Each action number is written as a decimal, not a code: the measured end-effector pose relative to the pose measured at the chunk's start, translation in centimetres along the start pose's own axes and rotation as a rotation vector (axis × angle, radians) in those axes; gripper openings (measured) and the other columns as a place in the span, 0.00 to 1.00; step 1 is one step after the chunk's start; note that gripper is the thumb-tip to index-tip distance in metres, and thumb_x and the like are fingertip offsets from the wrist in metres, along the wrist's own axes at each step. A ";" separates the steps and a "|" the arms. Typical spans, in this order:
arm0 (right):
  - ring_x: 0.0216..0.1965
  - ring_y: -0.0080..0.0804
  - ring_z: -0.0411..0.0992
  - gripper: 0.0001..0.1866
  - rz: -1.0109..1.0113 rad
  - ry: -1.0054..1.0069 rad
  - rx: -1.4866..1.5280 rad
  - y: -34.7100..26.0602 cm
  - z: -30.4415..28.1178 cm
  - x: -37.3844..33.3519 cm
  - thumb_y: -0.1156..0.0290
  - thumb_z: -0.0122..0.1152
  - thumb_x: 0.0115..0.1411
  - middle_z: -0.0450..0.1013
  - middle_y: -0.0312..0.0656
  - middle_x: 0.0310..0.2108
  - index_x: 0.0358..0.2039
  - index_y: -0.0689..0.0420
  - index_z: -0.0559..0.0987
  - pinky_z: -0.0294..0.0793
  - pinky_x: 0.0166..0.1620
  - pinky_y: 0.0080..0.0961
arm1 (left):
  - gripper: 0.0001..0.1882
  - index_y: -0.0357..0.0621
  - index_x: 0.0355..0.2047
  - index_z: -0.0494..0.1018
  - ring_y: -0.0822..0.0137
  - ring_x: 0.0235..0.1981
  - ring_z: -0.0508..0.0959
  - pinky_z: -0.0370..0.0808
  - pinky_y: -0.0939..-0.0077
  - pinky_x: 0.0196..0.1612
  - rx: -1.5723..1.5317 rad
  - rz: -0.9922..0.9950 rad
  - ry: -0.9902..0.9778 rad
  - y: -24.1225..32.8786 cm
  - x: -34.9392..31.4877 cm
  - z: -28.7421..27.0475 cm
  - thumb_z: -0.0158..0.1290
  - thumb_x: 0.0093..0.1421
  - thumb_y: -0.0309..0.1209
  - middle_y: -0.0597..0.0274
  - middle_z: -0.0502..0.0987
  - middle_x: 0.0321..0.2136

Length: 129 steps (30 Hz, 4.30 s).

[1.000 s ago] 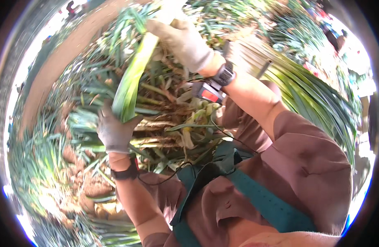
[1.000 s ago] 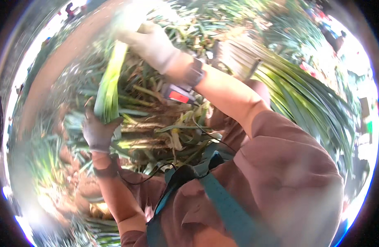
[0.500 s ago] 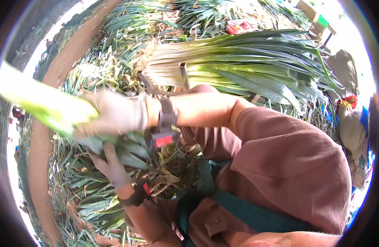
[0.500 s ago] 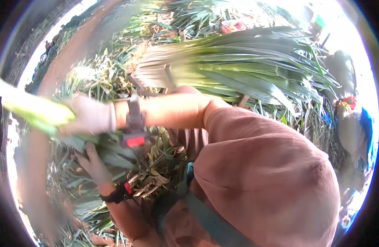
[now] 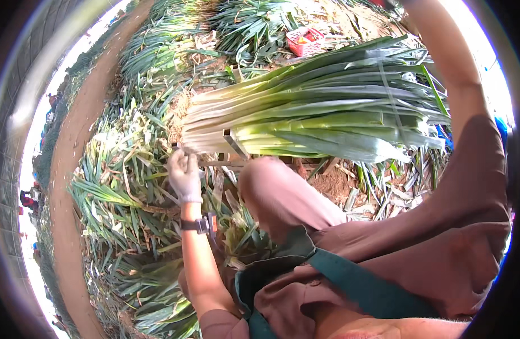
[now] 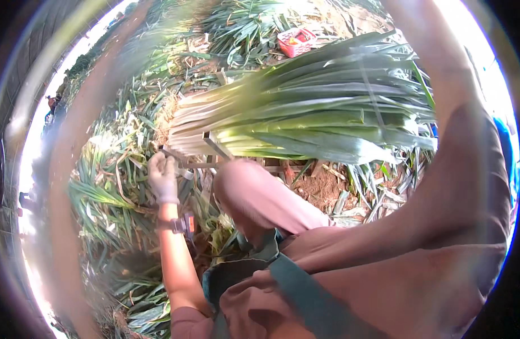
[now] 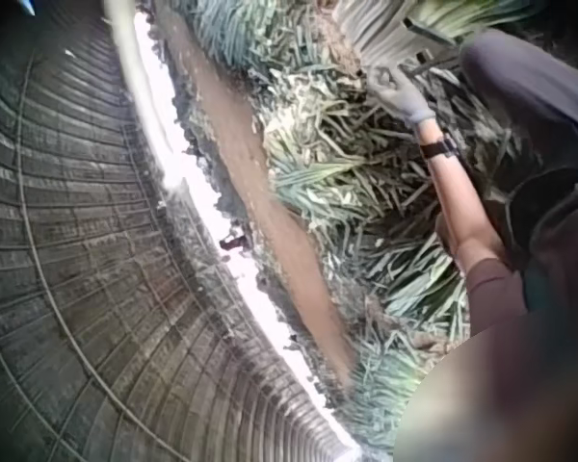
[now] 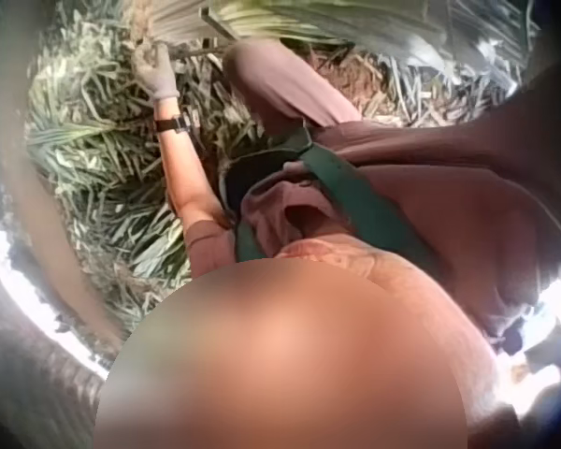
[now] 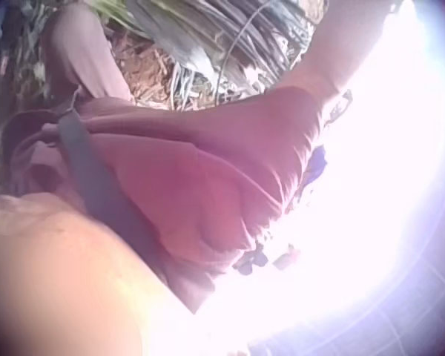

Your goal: Cleaning and trimming leeks in an agricultural setting.

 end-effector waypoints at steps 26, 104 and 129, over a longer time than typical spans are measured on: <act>0.41 0.54 0.76 0.24 -0.424 -1.231 0.138 -8.5 40.8 -7.7 0.54 0.59 0.57 0.78 0.56 0.36 0.41 0.65 0.78 0.75 0.46 0.44 | 0.28 0.36 0.55 0.68 0.42 0.53 0.73 0.69 0.60 0.55 0.371 0.268 -1.324 4.3 7.0 32.4 0.57 0.60 0.42 0.35 0.74 0.49; 0.29 0.22 0.70 0.19 -0.774 -1.008 2.157 -62.8 4.6 -34.4 0.62 0.68 0.58 0.75 0.38 0.26 0.40 0.66 0.79 0.72 0.35 0.25 | 0.22 0.34 0.51 0.72 0.78 0.27 0.67 0.63 0.85 0.30 -0.644 -0.584 0.713 -3.7 -37.1 -31.9 0.51 0.67 0.41 0.67 0.72 0.32; 0.33 0.47 0.76 0.19 -1.282 -0.545 1.543 -62.0 0.3 -35.2 0.59 0.68 0.52 0.75 0.46 0.29 0.40 0.56 0.77 0.75 0.35 0.40 | 0.14 0.41 0.41 0.74 0.78 0.22 0.68 0.65 0.83 0.25 -0.684 -0.506 1.090 -5.8 -40.3 -37.4 0.54 0.65 0.39 0.66 0.75 0.28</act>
Point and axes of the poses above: each hand's wrist, its own x-axis towards the middle knuckle, its own z-axis out of the palm, y = z × x, the point moved 8 cm from there along x, towards the middle knuckle
